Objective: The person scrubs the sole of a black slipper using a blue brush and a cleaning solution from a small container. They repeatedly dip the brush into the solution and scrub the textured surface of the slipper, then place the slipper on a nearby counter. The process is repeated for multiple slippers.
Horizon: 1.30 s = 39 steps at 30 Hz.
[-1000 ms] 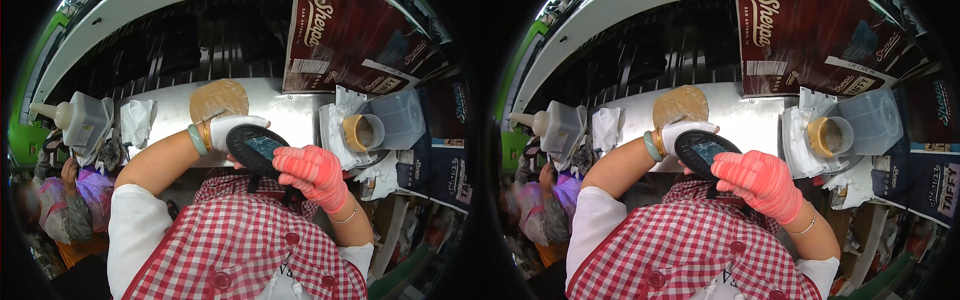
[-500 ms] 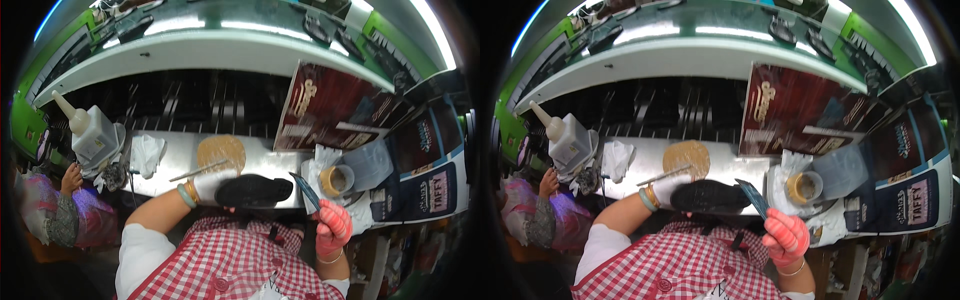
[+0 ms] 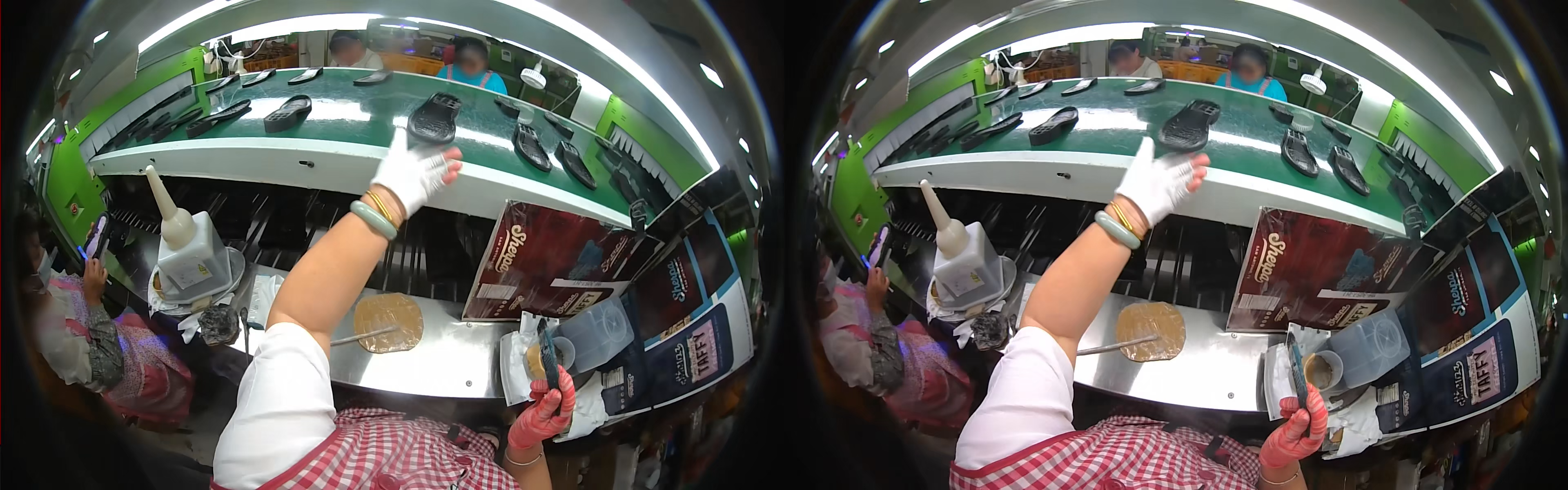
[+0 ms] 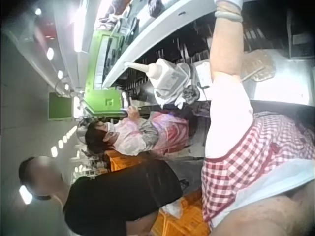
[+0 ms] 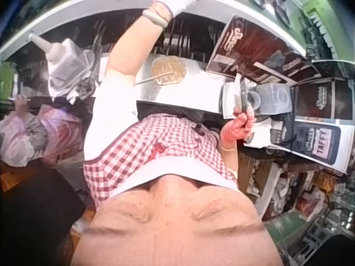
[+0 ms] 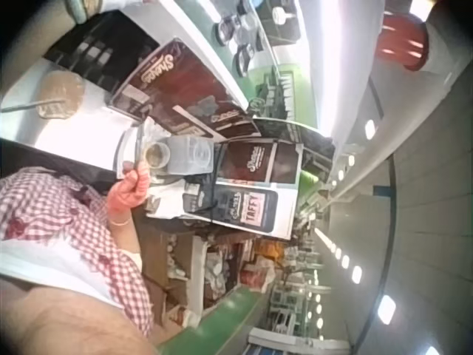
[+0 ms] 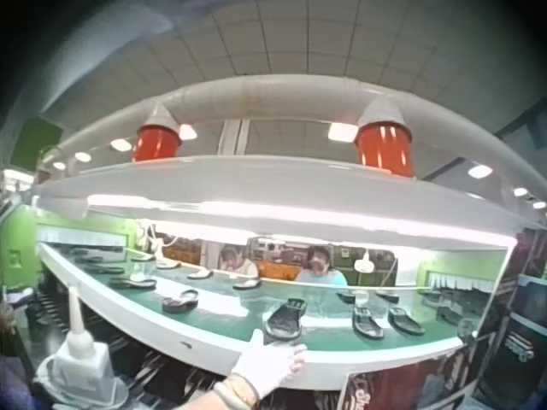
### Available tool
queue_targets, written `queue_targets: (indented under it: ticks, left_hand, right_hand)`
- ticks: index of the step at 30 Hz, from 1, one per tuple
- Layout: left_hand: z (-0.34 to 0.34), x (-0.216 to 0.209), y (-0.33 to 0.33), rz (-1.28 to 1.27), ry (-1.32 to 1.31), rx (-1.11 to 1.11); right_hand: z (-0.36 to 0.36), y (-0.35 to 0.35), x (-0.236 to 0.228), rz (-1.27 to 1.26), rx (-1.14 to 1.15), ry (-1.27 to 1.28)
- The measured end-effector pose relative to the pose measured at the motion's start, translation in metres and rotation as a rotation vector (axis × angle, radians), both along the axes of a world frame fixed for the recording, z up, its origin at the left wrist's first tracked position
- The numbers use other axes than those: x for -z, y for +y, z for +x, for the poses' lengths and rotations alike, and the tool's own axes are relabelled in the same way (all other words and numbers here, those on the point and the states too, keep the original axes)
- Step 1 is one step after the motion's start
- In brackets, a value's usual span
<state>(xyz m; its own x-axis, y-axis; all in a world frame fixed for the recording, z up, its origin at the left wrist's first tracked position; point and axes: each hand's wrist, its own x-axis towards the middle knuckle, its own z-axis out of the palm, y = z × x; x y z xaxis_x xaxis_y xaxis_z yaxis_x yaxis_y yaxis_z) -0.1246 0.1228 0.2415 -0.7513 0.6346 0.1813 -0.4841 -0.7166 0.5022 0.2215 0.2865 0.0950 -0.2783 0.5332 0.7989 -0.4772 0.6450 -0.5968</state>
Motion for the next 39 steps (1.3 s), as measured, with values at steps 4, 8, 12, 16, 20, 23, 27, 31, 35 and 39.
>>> queue_targets:
  ticks: [4, 8, 12, 16, 20, 23, 27, 31, 35, 39]
  left_hand:
    - [0.048, 0.007, 0.013, -0.385, 0.234, 0.044]
    - [0.013, 0.012, -0.03, -0.46, 0.786, -0.734]
    - [-0.091, -0.017, -0.11, -1.411, 1.345, -1.701]
    - [-0.144, -0.036, -0.165, -2.119, 0.605, -1.199]
    - [-0.163, -0.04, -0.181, -2.175, 0.527, -0.945]
    - [-0.174, -0.037, -0.185, -2.108, 0.547, -1.079]
    - [-0.141, -0.032, -0.193, -1.359, 0.527, -1.362]
    - [-0.036, 0.01, -0.125, -0.308, 0.617, -1.043]
    - [0.086, 0.081, -0.067, -0.286, 0.7, -0.598]
    - [0.163, 0.139, -0.049, -0.329, 0.403, -0.166]
  right_hand:
    - [0.013, 0.009, 0.014, -0.02, 0.086, -0.039]
    - [0.023, 0.013, 0.02, -0.047, 0.085, -0.141]
    - [0.025, 0.002, 0.023, -0.344, 0.185, -0.265]
    - [0.008, -0.004, 0.026, -0.277, 0.258, -0.29]
    - [-0.002, -0.009, 0.026, -0.337, 0.204, -0.264]
    - [-0.006, -0.013, 0.018, -0.379, 0.185, -0.287]
    - [-0.004, 0.007, 0.021, -0.408, 0.14, -0.241]
    - [0.003, 0.01, 0.006, -0.565, 0.149, -0.147]
    - [0.009, 0.03, -0.013, -0.707, 0.061, -0.153]
    - [0.018, 0.061, -0.028, -0.637, 0.095, -0.29]
